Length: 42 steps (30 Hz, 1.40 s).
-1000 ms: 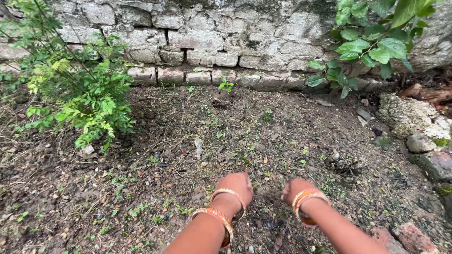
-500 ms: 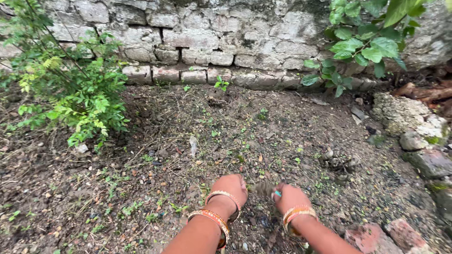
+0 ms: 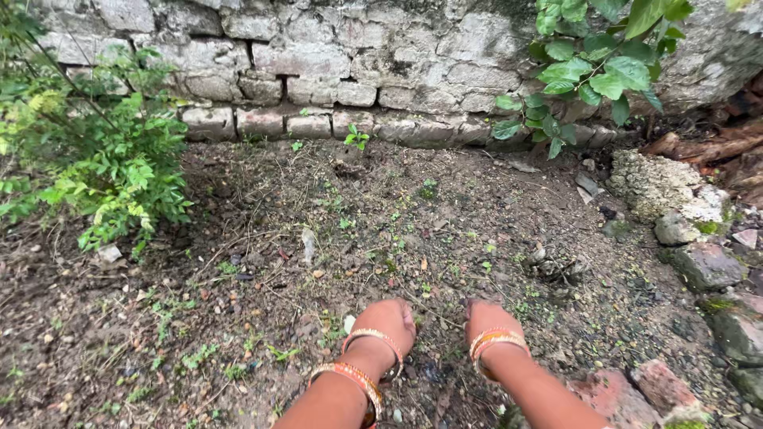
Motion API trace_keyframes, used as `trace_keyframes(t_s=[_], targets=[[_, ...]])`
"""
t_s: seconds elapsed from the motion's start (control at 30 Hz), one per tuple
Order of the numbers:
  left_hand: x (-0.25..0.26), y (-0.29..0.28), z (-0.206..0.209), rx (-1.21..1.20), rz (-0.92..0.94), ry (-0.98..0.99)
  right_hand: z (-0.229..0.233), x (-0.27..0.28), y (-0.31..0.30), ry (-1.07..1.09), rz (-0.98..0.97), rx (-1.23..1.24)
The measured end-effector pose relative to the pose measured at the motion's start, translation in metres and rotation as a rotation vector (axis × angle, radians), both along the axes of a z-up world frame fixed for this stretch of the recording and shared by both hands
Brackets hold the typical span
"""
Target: The person clears weeds from the soil by loosening the ground with a small knife and pulling out the weeds by hand.
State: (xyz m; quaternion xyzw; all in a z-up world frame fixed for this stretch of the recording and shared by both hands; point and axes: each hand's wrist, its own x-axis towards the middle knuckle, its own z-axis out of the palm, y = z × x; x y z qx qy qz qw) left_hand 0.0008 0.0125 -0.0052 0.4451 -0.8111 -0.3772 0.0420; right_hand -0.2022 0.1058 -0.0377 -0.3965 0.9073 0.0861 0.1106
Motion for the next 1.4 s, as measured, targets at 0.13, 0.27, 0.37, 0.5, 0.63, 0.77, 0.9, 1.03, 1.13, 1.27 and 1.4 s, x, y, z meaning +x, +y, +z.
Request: trace_keyframes(t_s=[0.13, 0.27, 0.37, 0.5, 0.63, 0.77, 0.9, 1.03, 1.13, 1.27, 1.4], targets=[[0.004, 0.002, 0.008, -0.011, -0.026, 0.006, -0.016, 0.012, 0.010, 0.016, -0.020, -0.122], [0.007, 0.001, 0.012, -0.013, -0.007, 0.001, -0.011, 0.012, 0.019, -0.051, -0.028, -0.100], [0.007, 0.000, 0.015, -0.011, 0.008, -0.007, 0.007, 0.008, 0.021, -0.038, 0.040, -0.090], [0.006, 0.000, 0.016, -0.022, 0.005, -0.036, 0.041, -0.003, 0.011, 0.058, 0.171, -0.148], [0.003, 0.005, 0.017, -0.018, -0.070, -0.048, 0.079, -0.008, -0.004, 0.007, 0.096, -0.307], [0.008, 0.009, 0.022, -0.046, -0.046, 0.017, 0.078, 0.006, 0.007, 0.015, 0.334, -0.152], [0.010, 0.014, 0.034, -0.080, -0.070, 0.006, 0.089, 0.016, 0.010, 0.026, 0.433, -0.071], [0.022, 0.011, 0.054, -0.075, -0.061, 0.044, 0.108, 0.041, 0.002, 0.036, 0.532, -0.120], [0.042, 0.000, 0.073, -0.203, -0.162, 0.038, 0.115, 0.068, -0.011, 0.061, 0.589, -0.120], [0.083, -0.024, 0.088, -0.187, -0.191, -0.158, 0.128, 0.100, -0.030, 0.125, 0.634, -0.133], [0.122, -0.047, 0.091, -0.289, -0.227, -0.149, 0.147, 0.134, -0.040, 0.174, 0.570, -0.234]])
